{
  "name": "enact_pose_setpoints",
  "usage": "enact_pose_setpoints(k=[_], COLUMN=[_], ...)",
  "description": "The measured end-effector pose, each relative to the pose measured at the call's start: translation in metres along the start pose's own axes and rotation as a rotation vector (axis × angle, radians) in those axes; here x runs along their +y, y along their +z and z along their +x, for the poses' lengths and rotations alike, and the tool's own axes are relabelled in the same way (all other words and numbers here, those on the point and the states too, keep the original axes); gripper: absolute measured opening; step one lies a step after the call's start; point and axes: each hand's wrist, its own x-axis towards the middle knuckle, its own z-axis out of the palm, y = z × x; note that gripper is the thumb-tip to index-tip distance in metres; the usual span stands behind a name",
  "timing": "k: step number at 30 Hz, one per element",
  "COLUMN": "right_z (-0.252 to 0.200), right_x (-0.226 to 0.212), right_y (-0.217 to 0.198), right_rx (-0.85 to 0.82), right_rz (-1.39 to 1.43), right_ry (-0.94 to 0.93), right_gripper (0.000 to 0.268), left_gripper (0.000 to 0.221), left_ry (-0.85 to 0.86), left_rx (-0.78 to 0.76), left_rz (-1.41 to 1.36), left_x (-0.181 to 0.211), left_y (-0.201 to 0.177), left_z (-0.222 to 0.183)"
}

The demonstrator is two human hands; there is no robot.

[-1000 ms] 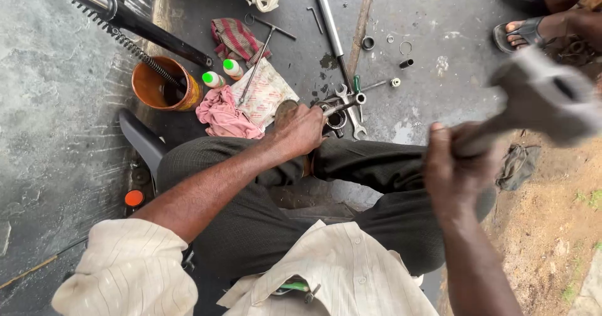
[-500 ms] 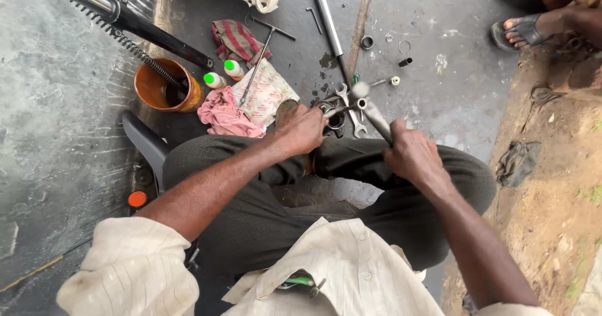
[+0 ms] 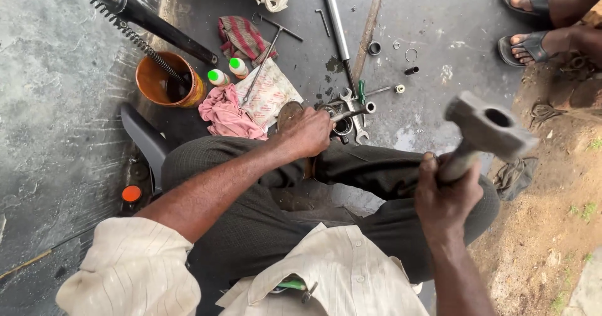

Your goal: The recorder is disassembling and cleaning a motorcycle's front shock absorbers (forks) using various tools.

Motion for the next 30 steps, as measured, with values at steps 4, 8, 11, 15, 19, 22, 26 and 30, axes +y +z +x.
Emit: enact_pose_setpoints(k=[4, 8, 11, 15, 19, 22, 26, 30], right_z=[0.024, 0.033, 0.031, 0.047, 0.050, 0.039, 0.060, 0.075], right_x=[-0.020, -0.016, -0.001, 0.002, -0.013, -0.005, -0.006, 0.027], right_y=[0.007, -0.004, 0.007, 0.018, 0.008, 0.013, 0.027, 0.083], right_rx=[-0.271, -0.471, -0.261, -0.547, -0.421, -0.191, -0.456, -0.319], right_rz=[-0.561, -0.672, -0.440, -0.775, -0.654, -0.305, -0.661, -0.301], right_ry=[0.178, 0.265, 0.144, 0.252, 0.044, 0.139, 0.099, 0.501], right_gripper=[0.021, 0.019, 0.020, 0.011, 0.024, 0.020, 0.026, 0.029], left_gripper=[0.029, 0.035, 0.033, 0.031, 0.033, 0.033, 0.029, 0.036], left_ry=[-0.012, 0.145, 0.038, -0.110, -0.100, 0.405, 0.008, -0.043], left_rx=[-0.055, 0.147, 0.111, -0.012, 0.055, 0.130, 0.120, 0.014], left_rz=[0.054, 0.092, 0.085, -0.033, -0.050, 0.409, 0.042, -0.075], left_x=[-0.016, -0.030, -0.006, -0.001, -0.017, -0.023, -0.005, -0.023], left_y=[0.014, 0.029, 0.007, 0.005, 0.016, 0.028, 0.001, 0.022], left_z=[0.012, 0.029, 0.007, 0.005, 0.018, 0.018, 0.011, 0.025])
